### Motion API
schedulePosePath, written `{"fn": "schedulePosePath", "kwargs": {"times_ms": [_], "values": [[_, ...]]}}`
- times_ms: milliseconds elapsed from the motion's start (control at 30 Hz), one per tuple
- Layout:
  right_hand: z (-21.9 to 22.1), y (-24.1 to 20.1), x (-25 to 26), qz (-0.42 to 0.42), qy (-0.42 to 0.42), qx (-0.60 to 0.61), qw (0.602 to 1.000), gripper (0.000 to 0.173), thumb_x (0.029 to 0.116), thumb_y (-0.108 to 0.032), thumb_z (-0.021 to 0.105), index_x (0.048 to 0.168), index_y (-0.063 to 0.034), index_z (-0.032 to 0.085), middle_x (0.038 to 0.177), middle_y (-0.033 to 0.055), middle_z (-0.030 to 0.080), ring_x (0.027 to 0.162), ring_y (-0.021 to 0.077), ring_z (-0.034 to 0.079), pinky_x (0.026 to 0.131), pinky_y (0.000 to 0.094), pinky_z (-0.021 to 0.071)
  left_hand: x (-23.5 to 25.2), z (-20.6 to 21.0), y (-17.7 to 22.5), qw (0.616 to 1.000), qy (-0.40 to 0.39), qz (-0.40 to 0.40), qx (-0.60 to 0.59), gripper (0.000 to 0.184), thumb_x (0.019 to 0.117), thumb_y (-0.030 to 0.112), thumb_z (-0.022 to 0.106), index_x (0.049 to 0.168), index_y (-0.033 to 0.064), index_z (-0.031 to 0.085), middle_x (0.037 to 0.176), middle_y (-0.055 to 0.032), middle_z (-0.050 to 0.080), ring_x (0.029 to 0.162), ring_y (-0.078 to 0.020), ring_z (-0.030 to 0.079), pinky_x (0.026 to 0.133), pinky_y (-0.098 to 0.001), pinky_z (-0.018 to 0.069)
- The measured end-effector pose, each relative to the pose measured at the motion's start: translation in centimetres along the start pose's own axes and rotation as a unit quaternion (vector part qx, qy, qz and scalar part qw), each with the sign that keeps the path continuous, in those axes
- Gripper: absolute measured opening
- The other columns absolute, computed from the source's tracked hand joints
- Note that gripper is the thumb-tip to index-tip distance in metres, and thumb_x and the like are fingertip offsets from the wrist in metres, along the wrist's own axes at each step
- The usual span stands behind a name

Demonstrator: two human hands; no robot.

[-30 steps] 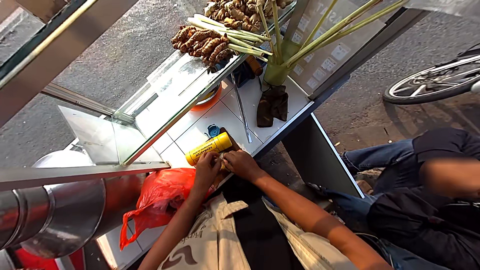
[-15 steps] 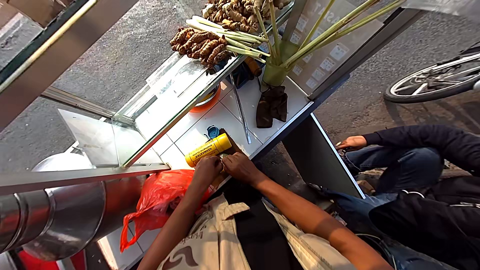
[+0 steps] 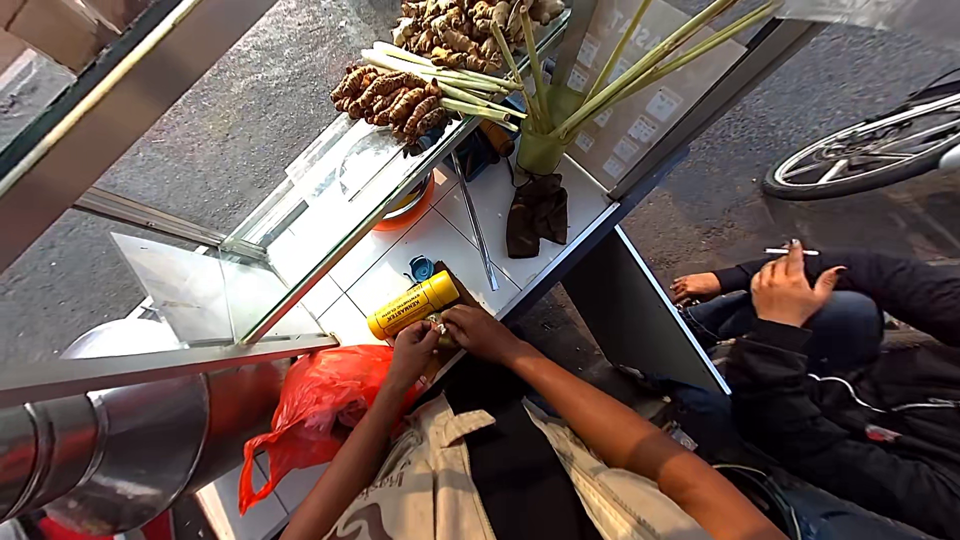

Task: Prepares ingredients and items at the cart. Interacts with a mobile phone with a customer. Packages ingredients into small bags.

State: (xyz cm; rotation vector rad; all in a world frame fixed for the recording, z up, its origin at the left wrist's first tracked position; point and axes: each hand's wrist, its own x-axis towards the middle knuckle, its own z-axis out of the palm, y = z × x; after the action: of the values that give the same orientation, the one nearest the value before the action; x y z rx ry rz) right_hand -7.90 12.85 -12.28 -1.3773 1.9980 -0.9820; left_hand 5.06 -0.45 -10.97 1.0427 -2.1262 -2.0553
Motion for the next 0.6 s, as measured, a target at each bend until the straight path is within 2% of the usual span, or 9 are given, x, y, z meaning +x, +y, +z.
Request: {"fn": "schedulePosePath", "kwargs": {"times_ms": [67, 167, 300, 367, 500, 600], "values": [[-1.0, 0.0, 0.1, 0.004, 0.001, 0.003, 1.0, 0.028, 0.1043, -0.011, 0.049, 0.119, 0.0015, 0.068, 0.117, 0.0187, 0.07, 0.113, 0.0297, 0.067, 0.101, 0.0429, 0.0524, 0.0, -0.1, -0.1, 0.999, 0.005, 0.013, 0.038, 0.016, 0.102, 0.009, 0.056, 0.096, -0.0005, 0.067, 0.075, -0.0018, 0.063, 0.064, -0.0073, 0.06, 0.064, -0.0253, 0.0534], [-1.4, -0.2, -0.2, 0.004, 0.02, -0.018, 1.0, 0.025, 0.1038, -0.012, 0.052, 0.117, -0.0016, 0.07, 0.115, 0.0154, 0.069, 0.106, 0.0271, 0.069, 0.095, 0.0433, 0.0557, -0.1, 0.0, -0.3, 0.997, 0.012, 0.027, 0.07, 0.014, 0.1001, 0.01, 0.059, 0.095, 0.0009, 0.069, 0.074, -0.0004, 0.064, 0.064, -0.0057, 0.06, 0.064, -0.0243, 0.0522], [-1.8, -0.8, 0.1, -0.007, -0.071, -0.066, 0.995, 0.029, 0.1062, -0.015, 0.047, 0.121, -0.0015, 0.068, 0.115, 0.0174, 0.069, 0.11, 0.0319, 0.067, 0.097, 0.0483, 0.0511, 0.0, 0.2, -0.3, 0.995, 0.011, 0.044, 0.091, 0.015, 0.0994, 0.011, 0.059, 0.094, 0.0017, 0.069, 0.073, 0.0012, 0.063, 0.064, -0.0043, 0.058, 0.064, -0.0242, 0.0507], [-1.9, -0.8, 0.1, -0.024, -0.079, -0.084, 0.993, 0.029, 0.1065, -0.015, 0.047, 0.121, 0.0, 0.068, 0.113, 0.0186, 0.07, 0.108, 0.0336, 0.068, 0.097, 0.0484, 0.0515, -0.1, 0.3, 0.0, 0.994, 0.01, 0.041, 0.098, 0.015, 0.0996, 0.011, 0.059, 0.094, 0.002, 0.069, 0.073, 0.0018, 0.062, 0.063, -0.0036, 0.057, 0.064, -0.0235, 0.0502], [-1.9, -0.4, -0.2, -0.094, -0.054, -0.136, 0.985, 0.027, 0.1061, -0.014, 0.048, 0.112, 0.0023, 0.068, 0.102, 0.0188, 0.071, 0.097, 0.033, 0.071, 0.089, 0.0466, 0.0544, -0.2, 0.4, 0.0, 0.995, 0.004, 0.037, 0.098, 0.015, 0.1001, 0.011, 0.059, 0.096, 0.0016, 0.069, 0.075, 0.001, 0.064, 0.065, -0.0034, 0.058, 0.065, -0.0231, 0.051], [-2.3, -0.4, -0.2, -0.116, -0.059, -0.165, 0.978, 0.025, 0.1054, -0.011, 0.049, 0.109, 0.0026, 0.068, 0.1, 0.0185, 0.07, 0.094, 0.033, 0.07, 0.087, 0.0463, 0.0549, -0.1, 0.5, 0.1, 0.995, 0.001, 0.033, 0.096, 0.015, 0.1, 0.011, 0.059, 0.094, 0.0014, 0.069, 0.074, 0.0007, 0.063, 0.065, -0.0038, 0.059, 0.065, -0.0231, 0.0514]]}}
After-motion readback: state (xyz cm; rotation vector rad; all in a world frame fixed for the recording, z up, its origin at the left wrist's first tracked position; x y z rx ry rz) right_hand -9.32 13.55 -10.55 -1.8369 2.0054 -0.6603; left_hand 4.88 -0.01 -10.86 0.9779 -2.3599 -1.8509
